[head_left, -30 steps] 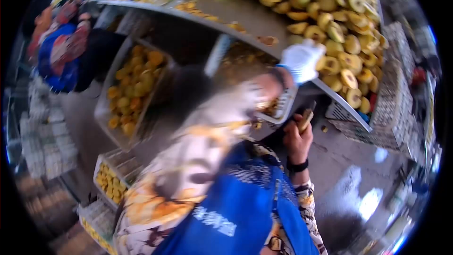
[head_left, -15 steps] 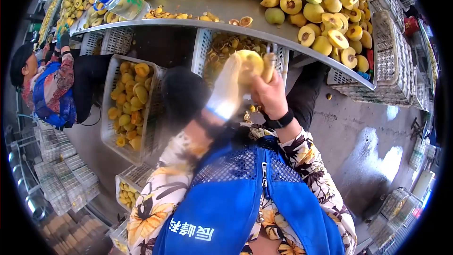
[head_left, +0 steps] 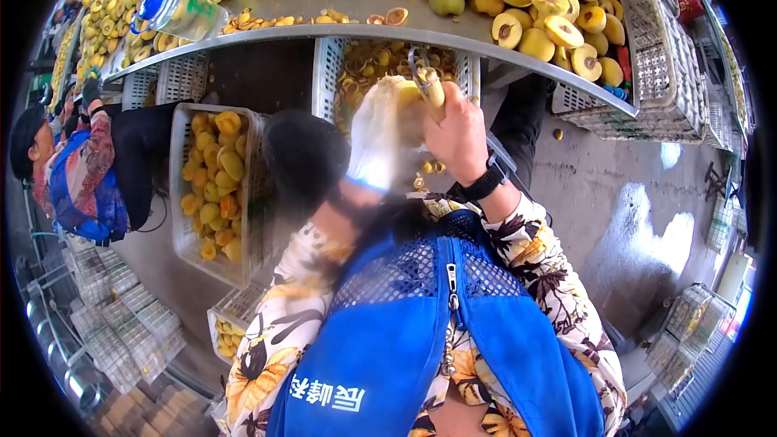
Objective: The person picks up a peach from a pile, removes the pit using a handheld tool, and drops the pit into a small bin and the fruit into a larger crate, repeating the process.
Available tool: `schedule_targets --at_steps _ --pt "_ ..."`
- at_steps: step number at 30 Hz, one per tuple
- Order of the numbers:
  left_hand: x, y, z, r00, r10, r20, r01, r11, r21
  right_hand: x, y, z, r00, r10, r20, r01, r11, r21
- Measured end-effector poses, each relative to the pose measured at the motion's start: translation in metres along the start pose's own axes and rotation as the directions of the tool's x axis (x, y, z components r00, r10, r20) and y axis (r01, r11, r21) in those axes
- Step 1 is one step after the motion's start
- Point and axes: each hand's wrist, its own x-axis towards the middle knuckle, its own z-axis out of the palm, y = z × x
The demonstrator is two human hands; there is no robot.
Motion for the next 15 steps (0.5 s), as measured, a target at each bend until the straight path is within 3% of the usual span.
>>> schedule_targets --at_steps 2,4,5,6,7,10,13,15 --pt "0.006 -0.010 -0.004 0.999 0.036 0.019 -0.036 0.999 -0.010 -0.006 0.021 0.012 0.969 -0.145 0.200 0.190 0.955 -0.228" --pt "0.022 -0.024 -0.018 0.996 -0.030 0.086 0.041 0.989 -0.139 -0.012 0.023 0.007 0.847 -0.426 0.316 0.451 0.892 -0.005" --pt "0.032 -0.033 -0.028 0.984 -0.100 0.147 0.135 0.958 -0.252 -0.019 0.018 0.004 0.841 -0.418 0.342 0.446 0.895 -0.002" --pt "0.037 -0.036 -0.036 0.969 -0.150 0.196 0.208 0.923 -0.324 -0.023 0.007 0.003 0.940 -0.187 0.285 0.206 0.978 -0.037" --pt "0.027 -0.009 -0.022 0.971 -0.148 0.185 0.199 0.933 -0.299 -0.023 -0.003 0.002 0.973 0.060 0.222 -0.049 0.997 -0.056" --pt "0.018 0.011 -0.012 0.981 -0.124 0.151 0.157 0.959 -0.237 -0.010 0.006 -0.007 0.959 0.222 0.175 -0.213 0.975 -0.071" --pt "0.018 0.007 -0.009 0.990 -0.057 0.126 0.082 0.976 -0.204 -0.016 0.007 -0.005 0.923 0.312 0.225 -0.310 0.950 -0.048" --pt "0.019 0.003 -0.007 0.993 -0.015 0.117 0.036 0.983 -0.181 -0.022 0.008 -0.005 0.945 0.196 0.262 -0.195 0.980 -0.030"
